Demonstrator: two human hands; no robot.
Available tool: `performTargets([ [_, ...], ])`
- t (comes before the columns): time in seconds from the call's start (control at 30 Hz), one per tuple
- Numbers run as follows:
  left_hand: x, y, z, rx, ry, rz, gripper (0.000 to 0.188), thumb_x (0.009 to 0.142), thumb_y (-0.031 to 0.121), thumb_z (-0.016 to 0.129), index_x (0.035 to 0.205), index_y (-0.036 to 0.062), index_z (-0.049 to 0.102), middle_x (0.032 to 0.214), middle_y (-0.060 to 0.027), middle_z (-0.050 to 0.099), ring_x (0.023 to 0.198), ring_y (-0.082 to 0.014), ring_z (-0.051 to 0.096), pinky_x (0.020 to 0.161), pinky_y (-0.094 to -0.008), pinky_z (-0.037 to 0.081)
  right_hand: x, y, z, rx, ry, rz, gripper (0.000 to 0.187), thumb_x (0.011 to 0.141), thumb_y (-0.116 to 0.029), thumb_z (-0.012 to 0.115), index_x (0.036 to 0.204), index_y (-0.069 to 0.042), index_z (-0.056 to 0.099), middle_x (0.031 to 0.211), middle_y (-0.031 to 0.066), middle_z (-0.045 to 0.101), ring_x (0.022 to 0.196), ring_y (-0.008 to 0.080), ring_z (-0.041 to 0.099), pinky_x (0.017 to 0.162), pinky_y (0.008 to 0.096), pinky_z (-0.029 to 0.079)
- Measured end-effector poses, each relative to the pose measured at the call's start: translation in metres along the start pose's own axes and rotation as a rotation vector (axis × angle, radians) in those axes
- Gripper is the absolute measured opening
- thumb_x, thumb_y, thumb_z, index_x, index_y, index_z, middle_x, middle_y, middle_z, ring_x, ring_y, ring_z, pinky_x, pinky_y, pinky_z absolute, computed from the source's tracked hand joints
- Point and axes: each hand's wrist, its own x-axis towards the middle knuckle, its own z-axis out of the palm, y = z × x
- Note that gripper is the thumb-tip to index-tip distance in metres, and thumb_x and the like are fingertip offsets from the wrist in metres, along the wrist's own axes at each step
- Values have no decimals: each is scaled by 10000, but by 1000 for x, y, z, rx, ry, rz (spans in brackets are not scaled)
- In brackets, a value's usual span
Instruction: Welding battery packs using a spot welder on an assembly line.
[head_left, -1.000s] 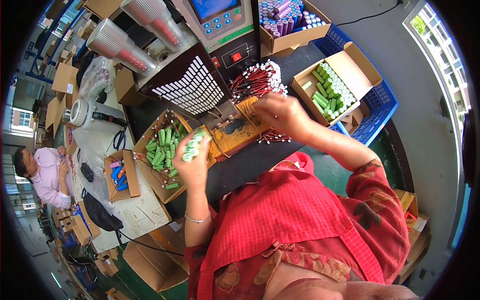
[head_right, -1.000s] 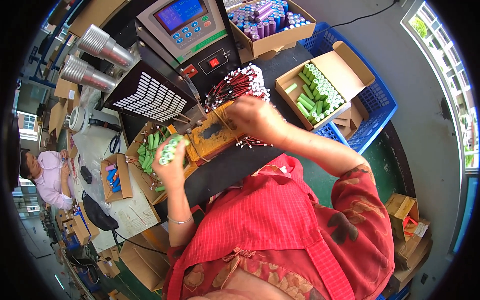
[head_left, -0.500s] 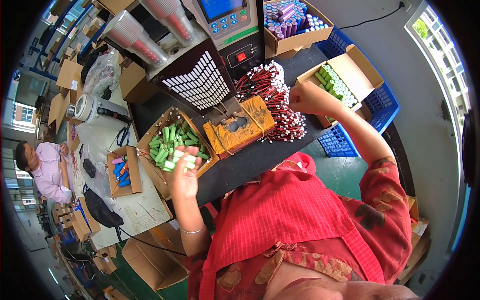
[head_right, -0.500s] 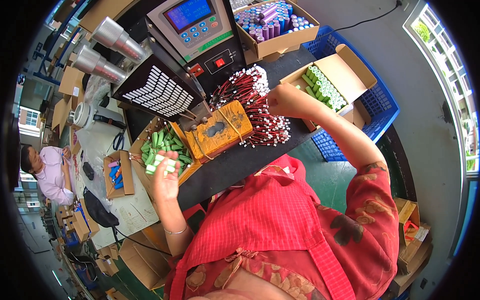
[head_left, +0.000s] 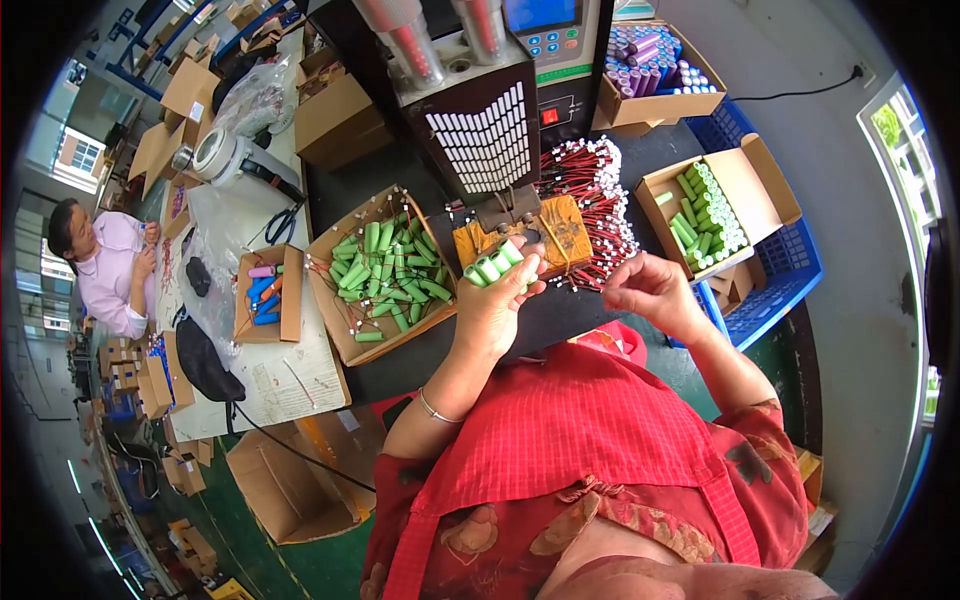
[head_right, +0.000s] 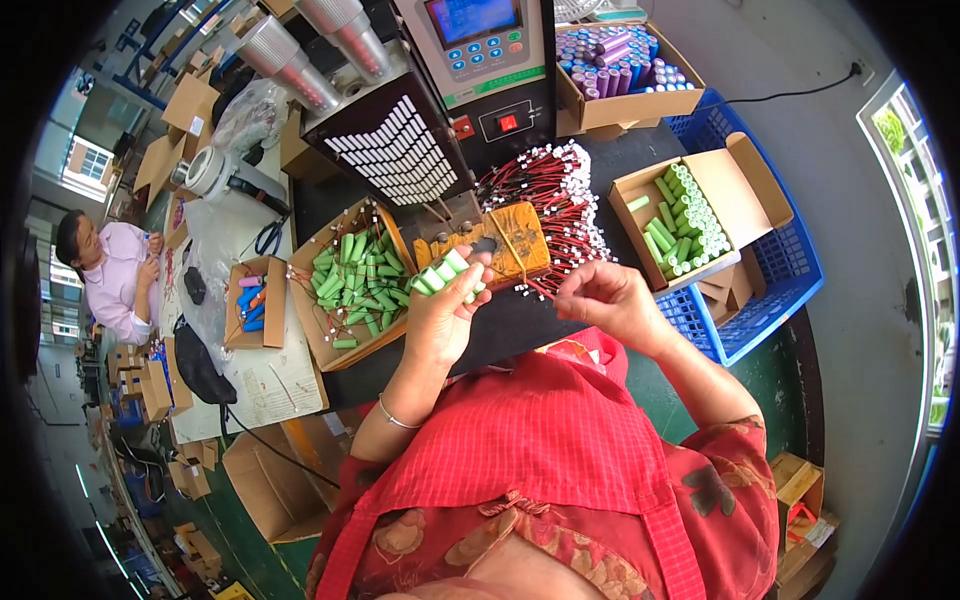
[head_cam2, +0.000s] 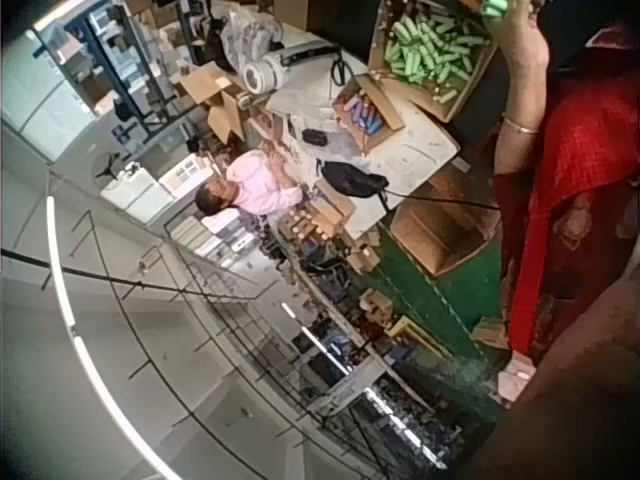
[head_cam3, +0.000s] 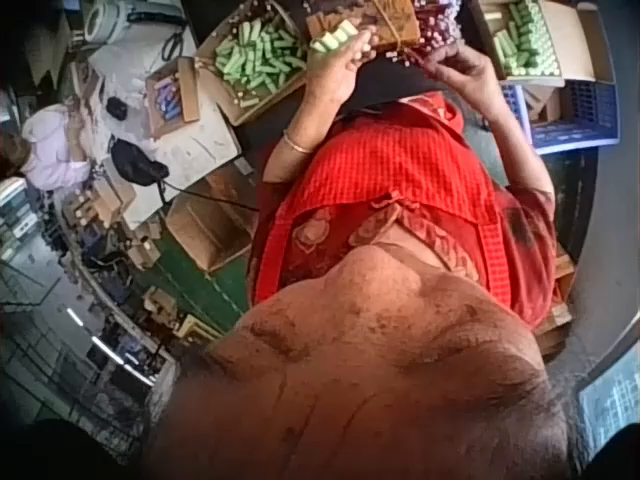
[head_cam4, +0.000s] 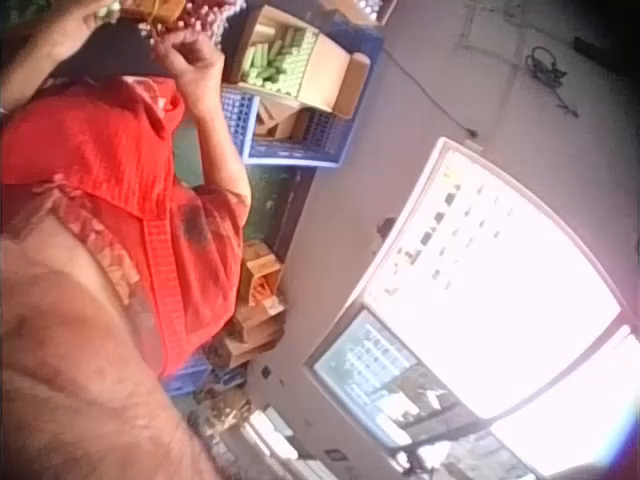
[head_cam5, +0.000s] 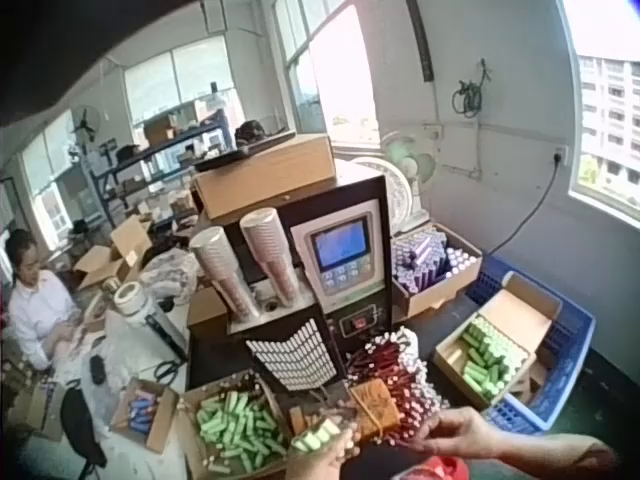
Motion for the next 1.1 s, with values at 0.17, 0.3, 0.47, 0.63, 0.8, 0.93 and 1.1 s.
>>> performTargets([
  [0.17,-3,-5,3,101,32,-6,311,779,31,650,1064,-5,529,884,-66,609,771,-155,623,610,-251,528,15,8,18,-32,-160,69,267,855,-108,591,1088,-10,506,896,20,583,847,67,550,749,210,459],
  [0.3,-5,-1,5,139,4,9,323,765,17,662,1062,-22,539,885,-67,601,773,-139,612,610,-249,539,32,8,35,-166,-16,132,188,873,-206,578,934,-29,591,703,-12,567,639,45,516,564,199,433],
  [0.47,18,17,-16,1075,-47,722,250,691,35,728,915,11,617,806,-90,620,725,-175,617,632,-273,505,61,-6,29,-293,11,-2,230,870,-232,577,844,-8,622,608,-33,522,556,30,463,489,208,386],
  [0.63,32,15,-22,1279,0,776,217,674,42,736,870,17,645,747,-84,623,676,-158,607,608,-278,477,83,-13,26,-334,-163,139,242,873,-247,568,891,-18,643,610,-39,527,559,22,450,489,206,367],
  [0.8,34,18,-17,1276,18,744,240,655,51,709,880,39,628,748,-91,613,707,-232,612,624,-318,484,94,-13,31,-347,-184,122,210,882,-213,559,898,-22,644,629,-58,522,557,6,422,482,183,331],
  [0.93,37,17,-17,1274,17,739,278,622,51,697,886,59,611,773,-84,608,748,-289,611,653,-351,497,97,-10,30,-387,-165,61,213,882,-221,562,898,-26,646,640,-55,538,566,5,424,490,186,344],
  [1.1,29,25,-10,1510,89,747,213,638,112,720,815,46,624,843,-68,587,728,-267,611,599,-348,490,91,-20,28,-211,-251,141,241,849,-207,609,970,1,603,653,-11,550,582,50,517,509,192,427],
])
